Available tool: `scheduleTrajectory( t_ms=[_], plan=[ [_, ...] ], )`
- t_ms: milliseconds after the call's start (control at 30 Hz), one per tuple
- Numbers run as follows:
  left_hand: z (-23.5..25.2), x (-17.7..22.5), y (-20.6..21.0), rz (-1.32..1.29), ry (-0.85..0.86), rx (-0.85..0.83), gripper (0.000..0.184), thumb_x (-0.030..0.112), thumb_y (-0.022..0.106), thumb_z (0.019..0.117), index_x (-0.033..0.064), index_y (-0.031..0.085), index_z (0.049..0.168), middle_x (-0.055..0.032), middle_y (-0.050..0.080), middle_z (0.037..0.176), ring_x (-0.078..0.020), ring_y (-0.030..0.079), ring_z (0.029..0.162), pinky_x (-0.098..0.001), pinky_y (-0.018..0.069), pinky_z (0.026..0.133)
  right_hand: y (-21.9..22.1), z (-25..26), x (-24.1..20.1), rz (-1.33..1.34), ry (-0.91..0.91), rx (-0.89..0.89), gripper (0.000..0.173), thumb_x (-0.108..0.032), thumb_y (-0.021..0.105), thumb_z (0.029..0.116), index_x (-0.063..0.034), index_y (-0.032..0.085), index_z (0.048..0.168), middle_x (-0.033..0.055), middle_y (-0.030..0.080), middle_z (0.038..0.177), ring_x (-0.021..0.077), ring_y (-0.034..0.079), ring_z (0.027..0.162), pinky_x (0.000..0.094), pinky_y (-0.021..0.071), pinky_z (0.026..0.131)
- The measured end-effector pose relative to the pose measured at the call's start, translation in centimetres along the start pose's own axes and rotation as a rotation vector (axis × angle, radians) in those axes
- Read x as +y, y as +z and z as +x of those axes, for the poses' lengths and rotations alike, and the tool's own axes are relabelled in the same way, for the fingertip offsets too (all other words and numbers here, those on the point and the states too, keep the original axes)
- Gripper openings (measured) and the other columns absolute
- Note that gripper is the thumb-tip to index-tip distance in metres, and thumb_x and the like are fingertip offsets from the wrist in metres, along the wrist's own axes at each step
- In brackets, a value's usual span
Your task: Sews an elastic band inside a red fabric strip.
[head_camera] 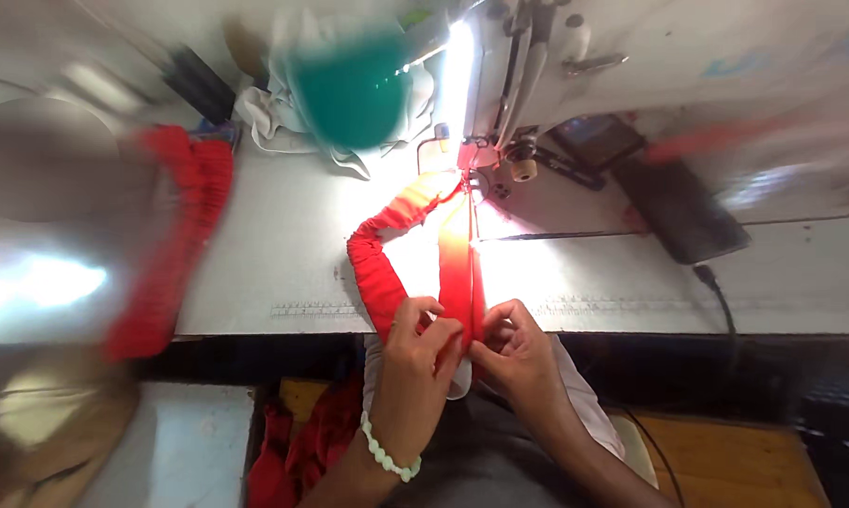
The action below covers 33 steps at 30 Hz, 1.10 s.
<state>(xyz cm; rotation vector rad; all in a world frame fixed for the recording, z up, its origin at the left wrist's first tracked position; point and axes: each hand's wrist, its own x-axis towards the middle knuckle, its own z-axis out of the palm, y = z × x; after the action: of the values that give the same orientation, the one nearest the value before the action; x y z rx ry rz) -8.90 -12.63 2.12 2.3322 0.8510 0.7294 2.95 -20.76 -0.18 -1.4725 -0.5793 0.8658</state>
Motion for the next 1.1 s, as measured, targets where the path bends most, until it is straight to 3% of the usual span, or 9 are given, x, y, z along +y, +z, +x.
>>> scheduleTrajectory(
  t_ms=[100, 233, 333, 433, 567, 733, 833, 1000, 1100],
  plan=[
    [-0.1, -0.2, 0.3, 0.014, 0.099, -0.019, 0.018, 0.006, 0.061, 0.096, 0.0019, 0.077, 0.102, -0.0122, 0.073, 0.103, -0.0157, 0.069, 0.098, -0.0212, 0.0549, 0.089, 0.2, 0.0, 0.1, -0.031, 0.015, 0.019, 0.035, 0.001, 0.073, 0.0751, -0.0053, 0.051, 0.101, -0.0019, 0.068, 0.076, 0.0016, 0.066, 0.063, 0.0171, 0.0553, 0.056],
    [0.2, -0.4, -0.1, 0.031, 0.062, -0.107, 0.031, 0.022, 0.051, 0.1026, 0.0078, 0.077, 0.11, -0.0079, 0.073, 0.105, -0.015, 0.07, 0.091, -0.0281, 0.0572, 0.077, 0.1, -0.3, 0.3, -0.098, -0.039, 0.037, 0.035, -0.003, 0.075, 0.0767, -0.0048, 0.051, 0.102, -0.004, 0.066, 0.075, -0.002, 0.064, 0.062, 0.0145, 0.0537, 0.056],
    [0.8, 0.2, 0.0, 0.081, 0.043, -0.079, 0.028, 0.031, 0.061, 0.0996, 0.01, 0.078, 0.102, -0.0049, 0.072, 0.093, -0.0141, 0.068, 0.079, -0.03, 0.0558, 0.068, 0.2, -0.6, 0.2, -0.2, -0.138, 0.053, 0.035, -0.007, 0.076, 0.0774, -0.0031, 0.052, 0.103, -0.0037, 0.066, 0.077, -0.0042, 0.063, 0.064, 0.012, 0.0531, 0.059],
    [1.2, 0.6, 0.4, 0.086, 0.047, -0.038, 0.014, 0.017, 0.069, 0.0924, 0.0072, 0.078, 0.095, -0.0053, 0.069, 0.082, -0.0133, 0.067, 0.073, -0.0256, 0.0559, 0.067, 0.4, -1.1, 0.2, -0.277, -0.24, 0.082, 0.035, -0.004, 0.074, 0.0761, -0.0006, 0.053, 0.103, -0.001, 0.066, 0.078, -0.004, 0.063, 0.066, 0.0113, 0.0526, 0.06],
    [1.3, 0.8, 0.2, 0.125, 0.068, -0.049, 0.009, 0.008, 0.067, 0.088, 0.0041, 0.076, 0.09, -0.0061, 0.063, 0.076, -0.0124, 0.062, 0.065, -0.0213, 0.0531, 0.06, 0.4, -2.3, 0.5, -0.339, -0.375, 0.055, 0.033, -0.005, 0.073, 0.0774, -0.0003, 0.053, 0.103, 0.0018, 0.069, 0.08, -0.0025, 0.066, 0.069, 0.0113, 0.0543, 0.063],
    [1.5, 0.7, -0.1, 0.111, 0.094, -0.12, 0.013, 0.01, 0.062, 0.0893, 0.0028, 0.073, 0.086, -0.0061, 0.061, 0.072, -0.0121, 0.06, 0.061, -0.0215, 0.0504, 0.056, 0.4, -2.7, 0.7, -0.4, -0.497, 0.033, 0.031, -0.004, 0.072, 0.0785, -0.0002, 0.053, 0.103, 0.0043, 0.068, 0.078, -0.0008, 0.067, 0.068, 0.011, 0.0542, 0.065],
    [2.1, 0.5, -0.4, 0.08, 0.056, -0.168, 0.024, 0.023, 0.067, 0.094, 0.0018, 0.072, 0.085, -0.0079, 0.065, 0.072, -0.0144, 0.064, 0.062, -0.0255, 0.0526, 0.058, 0.4, -2.8, 1.1, -0.408, -0.563, 0.009, 0.032, -0.008, 0.073, 0.0827, -0.0023, 0.052, 0.105, 0.0025, 0.069, 0.077, -0.0023, 0.066, 0.069, 0.0097, 0.0536, 0.066],
    [2.7, -0.3, -1.1, 0.099, 0.09, -0.215, 0.013, 0.011, 0.066, 0.0898, 0.0022, 0.071, 0.081, -0.0076, 0.067, 0.073, -0.0137, 0.065, 0.063, -0.0246, 0.0536, 0.06, -1.2, -0.4, 0.2, -0.274, -0.684, -0.287, 0.013, -0.011, 0.064, 0.0987, -0.0017, 0.06, 0.107, 0.0054, 0.07, 0.083, 0.0021, 0.067, 0.074, 0.0132, 0.0554, 0.071],
    [2.9, -0.4, -1.9, 0.123, 0.117, -0.231, 0.012, 0.01, 0.066, 0.0913, 0.0018, 0.072, 0.085, -0.0087, 0.067, 0.075, -0.0157, 0.066, 0.065, -0.0265, 0.0543, 0.06, -3.7, 4.0, -1.6, -0.362, -0.762, -0.224, 0.015, -0.007, 0.057, 0.1, -0.0002, 0.07, 0.104, 0.0064, 0.074, 0.091, 0.0029, 0.069, 0.084, 0.0161, 0.0568, 0.08]
  ],
)
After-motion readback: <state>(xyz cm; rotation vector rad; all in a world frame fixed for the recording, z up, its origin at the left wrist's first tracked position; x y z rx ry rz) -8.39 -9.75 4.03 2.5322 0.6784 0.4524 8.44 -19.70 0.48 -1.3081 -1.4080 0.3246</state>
